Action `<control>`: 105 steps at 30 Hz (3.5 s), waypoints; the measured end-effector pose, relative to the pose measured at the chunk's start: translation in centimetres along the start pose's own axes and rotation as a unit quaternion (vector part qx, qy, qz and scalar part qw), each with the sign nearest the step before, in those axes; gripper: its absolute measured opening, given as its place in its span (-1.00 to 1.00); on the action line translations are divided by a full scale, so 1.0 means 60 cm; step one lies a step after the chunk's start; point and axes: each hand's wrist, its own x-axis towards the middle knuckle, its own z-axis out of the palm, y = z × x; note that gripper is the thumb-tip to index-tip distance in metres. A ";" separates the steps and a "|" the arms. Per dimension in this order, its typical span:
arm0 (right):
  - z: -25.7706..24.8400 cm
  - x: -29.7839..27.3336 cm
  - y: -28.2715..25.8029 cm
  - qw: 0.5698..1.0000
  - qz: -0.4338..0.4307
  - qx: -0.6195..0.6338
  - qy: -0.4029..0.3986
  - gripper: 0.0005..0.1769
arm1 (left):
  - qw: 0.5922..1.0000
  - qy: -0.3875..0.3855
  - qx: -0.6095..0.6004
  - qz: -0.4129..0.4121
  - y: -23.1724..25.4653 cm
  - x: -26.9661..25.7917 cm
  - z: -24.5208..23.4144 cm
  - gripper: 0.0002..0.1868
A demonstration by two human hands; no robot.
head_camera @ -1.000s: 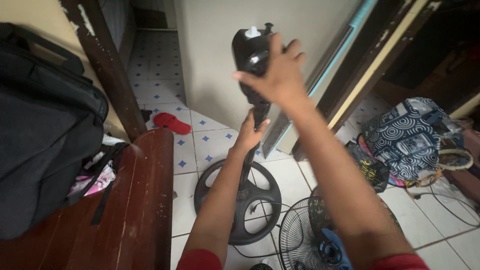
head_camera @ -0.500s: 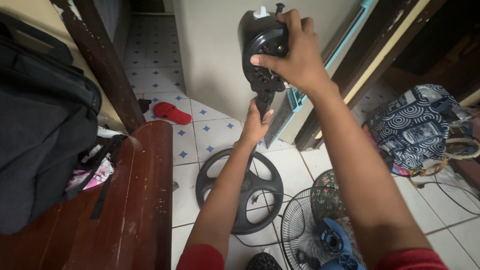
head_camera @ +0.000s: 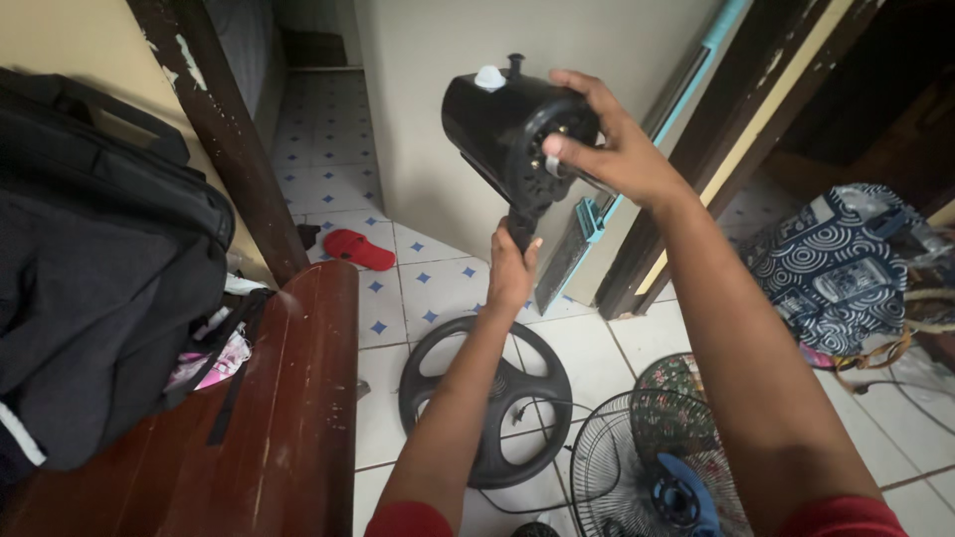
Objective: The person unplugs a standing fan and proceeds to disassemble it. They remove the front grill, unscrew the central nut to detach the blue fan blades, and then remove the rear grill. The components are placed on the floor.
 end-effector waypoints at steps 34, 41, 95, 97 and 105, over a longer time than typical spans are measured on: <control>0.297 -0.918 0.256 0.884 0.452 0.004 0.123 -0.65 | 0.934 -0.069 0.029 -0.350 -0.150 -0.538 -0.199 -0.68; 0.313 -0.957 0.267 0.894 0.425 -0.001 0.140 -0.67 | 0.924 -0.094 -0.022 -0.370 -0.171 -0.539 -0.191 -0.67; 0.139 -0.999 0.302 0.568 0.685 0.124 0.439 -0.37 | 0.930 -0.139 0.005 -0.341 -0.170 -0.515 -0.167 -0.61; 0.114 -1.016 0.307 0.576 0.664 0.139 0.455 -0.38 | 0.935 -0.139 -0.026 -0.326 -0.146 -0.504 -0.163 -0.48; 0.011 -0.995 0.259 0.641 0.544 0.255 0.478 -0.39 | 0.873 -0.248 -0.404 -0.112 0.134 -0.408 -0.182 -0.11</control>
